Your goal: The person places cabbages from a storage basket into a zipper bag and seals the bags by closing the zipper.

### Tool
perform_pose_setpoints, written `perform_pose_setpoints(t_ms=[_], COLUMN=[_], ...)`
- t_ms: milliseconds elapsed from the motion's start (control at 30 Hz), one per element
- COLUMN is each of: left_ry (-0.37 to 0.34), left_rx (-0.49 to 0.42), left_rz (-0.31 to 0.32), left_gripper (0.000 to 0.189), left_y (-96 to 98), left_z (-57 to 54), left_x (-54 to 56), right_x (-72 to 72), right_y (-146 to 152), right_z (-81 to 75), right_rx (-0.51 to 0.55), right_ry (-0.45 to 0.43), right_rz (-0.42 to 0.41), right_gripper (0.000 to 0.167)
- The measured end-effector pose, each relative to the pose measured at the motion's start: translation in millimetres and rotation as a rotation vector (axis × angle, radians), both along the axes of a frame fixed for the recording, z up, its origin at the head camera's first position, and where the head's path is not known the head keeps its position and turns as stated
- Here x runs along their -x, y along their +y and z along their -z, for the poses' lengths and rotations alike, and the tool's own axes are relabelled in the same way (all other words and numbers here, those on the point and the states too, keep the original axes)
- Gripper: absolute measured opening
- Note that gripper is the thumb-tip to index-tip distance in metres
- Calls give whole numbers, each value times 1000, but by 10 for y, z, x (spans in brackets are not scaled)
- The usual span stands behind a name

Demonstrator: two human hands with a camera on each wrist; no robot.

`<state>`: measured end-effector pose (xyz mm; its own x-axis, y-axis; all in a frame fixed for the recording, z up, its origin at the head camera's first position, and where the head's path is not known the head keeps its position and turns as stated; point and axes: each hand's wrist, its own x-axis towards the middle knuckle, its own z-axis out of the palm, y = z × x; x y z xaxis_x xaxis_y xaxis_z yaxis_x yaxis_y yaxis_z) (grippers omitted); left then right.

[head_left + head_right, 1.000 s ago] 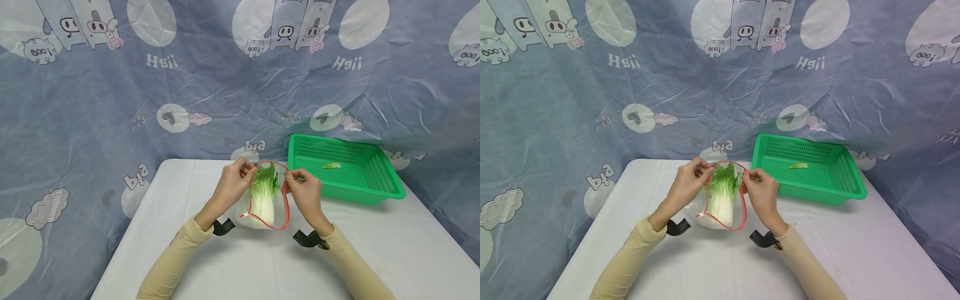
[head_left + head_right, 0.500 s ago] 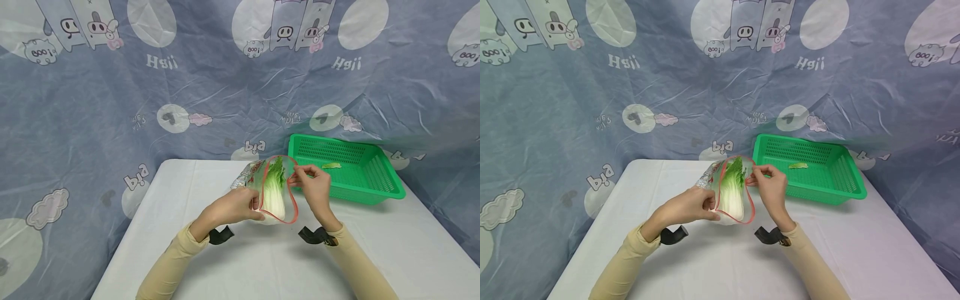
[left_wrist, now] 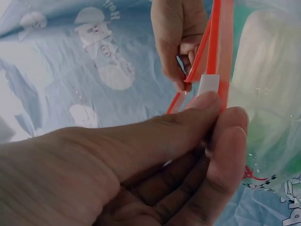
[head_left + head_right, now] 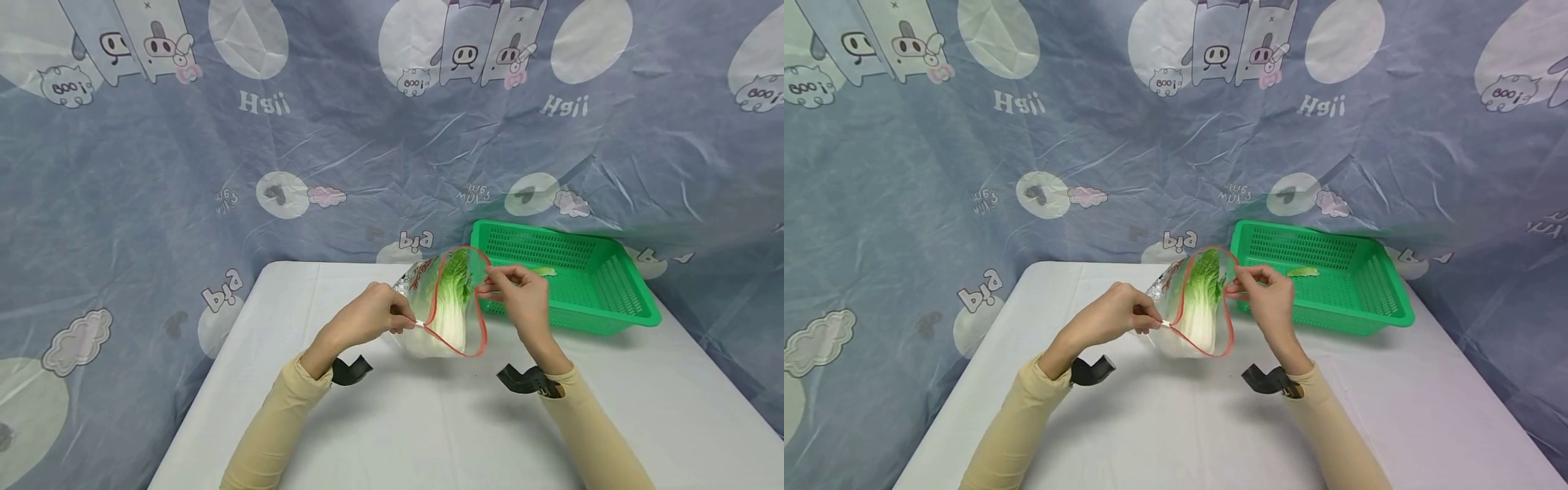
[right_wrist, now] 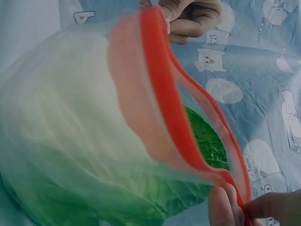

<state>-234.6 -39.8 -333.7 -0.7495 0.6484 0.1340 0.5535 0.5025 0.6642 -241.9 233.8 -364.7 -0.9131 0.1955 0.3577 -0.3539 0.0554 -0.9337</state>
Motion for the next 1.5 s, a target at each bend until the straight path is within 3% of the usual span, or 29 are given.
perform_pose_setpoints(t_ms=[233,433,700,833,1000,1133,1267,1433,1500], left_ry=[38,76,223,255,252,343,456,534,554], left_rx=[-132,-262,-517,-680,-813,-914,-914,-765,-716], left_rz=[-45,-210,-415,-449,-487,-510,-488,-448,-426], left_gripper=[3,5,14,18,18,18,17,14,14], left_y=[-159,-396,-642,-714,-797,-814,-783,-692,-640], left_z=[11,-41,-149,-182,-184,-207,-223,-185,-165], left_x=[235,342,397,427,460,463,448,438,426], right_x=[41,110,155,165,226,342,485,599,600], right_y=[79,81,18,-38,-118,-139,-149,-158,-169], right_z=[-84,-176,-342,-412,-402,-326,-212,-94,-87], right_rx=[-124,-206,-173,-134,-104,-123,-265,-542,-595], right_ry=[-55,-118,-29,15,55,60,29,-38,-36], right_rz=[-78,-128,-119,-153,-209,-220,-182,-82,-59], right_gripper=[37,40,35,35,33,33,33,32,28])
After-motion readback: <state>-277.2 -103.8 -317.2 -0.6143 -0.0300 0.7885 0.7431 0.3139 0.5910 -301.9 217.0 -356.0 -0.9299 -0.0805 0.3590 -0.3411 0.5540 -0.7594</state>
